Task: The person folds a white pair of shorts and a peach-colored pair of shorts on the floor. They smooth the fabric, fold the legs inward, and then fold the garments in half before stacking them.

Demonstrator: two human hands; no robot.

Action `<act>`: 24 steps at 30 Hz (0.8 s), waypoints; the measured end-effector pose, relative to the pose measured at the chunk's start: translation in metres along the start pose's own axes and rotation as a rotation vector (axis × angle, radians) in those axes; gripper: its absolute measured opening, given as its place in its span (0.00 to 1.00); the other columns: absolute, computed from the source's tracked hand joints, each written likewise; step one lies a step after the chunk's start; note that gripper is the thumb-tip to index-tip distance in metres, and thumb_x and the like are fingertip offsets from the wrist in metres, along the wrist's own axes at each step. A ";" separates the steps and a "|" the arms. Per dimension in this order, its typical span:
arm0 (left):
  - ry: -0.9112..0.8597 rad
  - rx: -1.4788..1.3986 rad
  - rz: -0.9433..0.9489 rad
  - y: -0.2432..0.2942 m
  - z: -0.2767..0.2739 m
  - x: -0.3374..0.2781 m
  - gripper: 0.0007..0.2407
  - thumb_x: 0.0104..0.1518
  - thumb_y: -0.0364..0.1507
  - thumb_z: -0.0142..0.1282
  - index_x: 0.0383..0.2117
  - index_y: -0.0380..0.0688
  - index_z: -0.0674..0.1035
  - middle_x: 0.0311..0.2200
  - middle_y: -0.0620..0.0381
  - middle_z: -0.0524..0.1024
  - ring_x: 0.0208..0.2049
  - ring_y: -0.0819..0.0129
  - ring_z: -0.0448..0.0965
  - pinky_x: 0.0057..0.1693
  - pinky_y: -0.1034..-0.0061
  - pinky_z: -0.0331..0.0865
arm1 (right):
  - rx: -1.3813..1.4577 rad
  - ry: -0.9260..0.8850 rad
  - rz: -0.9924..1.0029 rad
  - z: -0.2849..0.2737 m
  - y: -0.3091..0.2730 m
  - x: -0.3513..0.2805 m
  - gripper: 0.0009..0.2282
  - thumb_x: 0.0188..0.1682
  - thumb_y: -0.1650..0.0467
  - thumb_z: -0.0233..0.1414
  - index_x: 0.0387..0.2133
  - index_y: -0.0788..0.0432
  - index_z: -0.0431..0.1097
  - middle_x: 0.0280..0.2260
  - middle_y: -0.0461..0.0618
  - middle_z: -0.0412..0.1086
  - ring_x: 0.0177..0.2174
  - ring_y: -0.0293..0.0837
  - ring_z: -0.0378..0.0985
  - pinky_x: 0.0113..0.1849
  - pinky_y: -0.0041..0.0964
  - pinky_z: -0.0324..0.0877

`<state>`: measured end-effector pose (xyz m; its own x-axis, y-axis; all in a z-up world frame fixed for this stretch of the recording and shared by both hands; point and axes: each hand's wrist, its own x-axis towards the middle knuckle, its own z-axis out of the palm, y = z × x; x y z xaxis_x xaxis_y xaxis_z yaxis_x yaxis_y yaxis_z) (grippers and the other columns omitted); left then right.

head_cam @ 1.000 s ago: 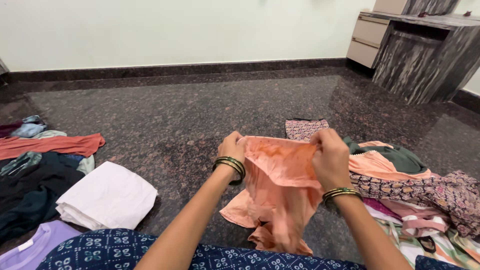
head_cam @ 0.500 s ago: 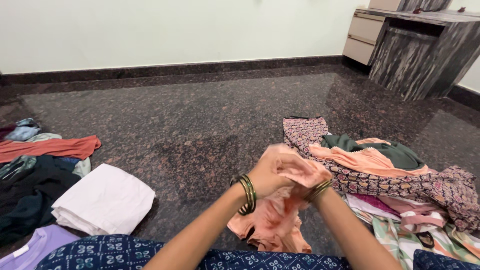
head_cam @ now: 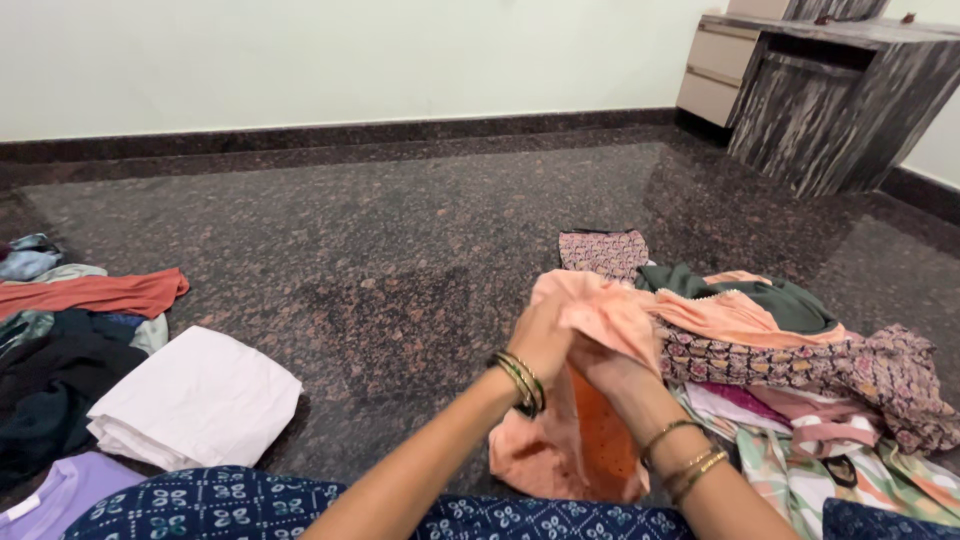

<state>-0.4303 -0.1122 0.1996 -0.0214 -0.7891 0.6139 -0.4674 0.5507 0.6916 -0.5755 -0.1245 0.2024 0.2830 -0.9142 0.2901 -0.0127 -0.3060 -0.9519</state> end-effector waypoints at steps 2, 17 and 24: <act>-0.201 -0.602 -0.672 -0.007 0.008 0.006 0.12 0.66 0.23 0.45 0.52 0.46 0.78 0.35 0.46 0.76 0.30 0.57 0.66 0.39 0.59 0.58 | 0.172 -0.019 0.077 0.001 0.014 -0.003 0.10 0.43 0.76 0.53 0.39 0.61 0.75 0.36 0.50 0.77 0.38 0.42 0.80 0.42 0.36 0.74; -0.248 0.006 -0.536 -0.030 -0.044 0.026 0.10 0.60 0.28 0.50 0.35 0.36 0.85 0.29 0.47 0.83 0.36 0.52 0.83 0.44 0.59 0.74 | 0.296 -0.297 0.272 -0.006 0.021 0.017 0.11 0.43 0.73 0.55 0.39 0.61 0.78 0.37 0.51 0.79 0.39 0.41 0.81 0.43 0.38 0.73; -0.103 -0.851 -0.938 -0.026 -0.077 0.039 0.09 0.61 0.33 0.54 0.34 0.40 0.81 0.34 0.52 0.82 0.33 0.66 0.83 0.39 0.72 0.78 | -0.750 -0.024 -0.371 0.016 -0.046 0.006 0.13 0.42 0.71 0.59 0.40 0.65 0.75 0.37 0.56 0.76 0.40 0.46 0.78 0.44 0.41 0.73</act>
<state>-0.3506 -0.1361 0.2349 -0.0776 -0.9656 -0.2481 0.3716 -0.2589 0.8916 -0.5582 -0.1117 0.2461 0.4146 -0.7163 0.5612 -0.5471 -0.6891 -0.4753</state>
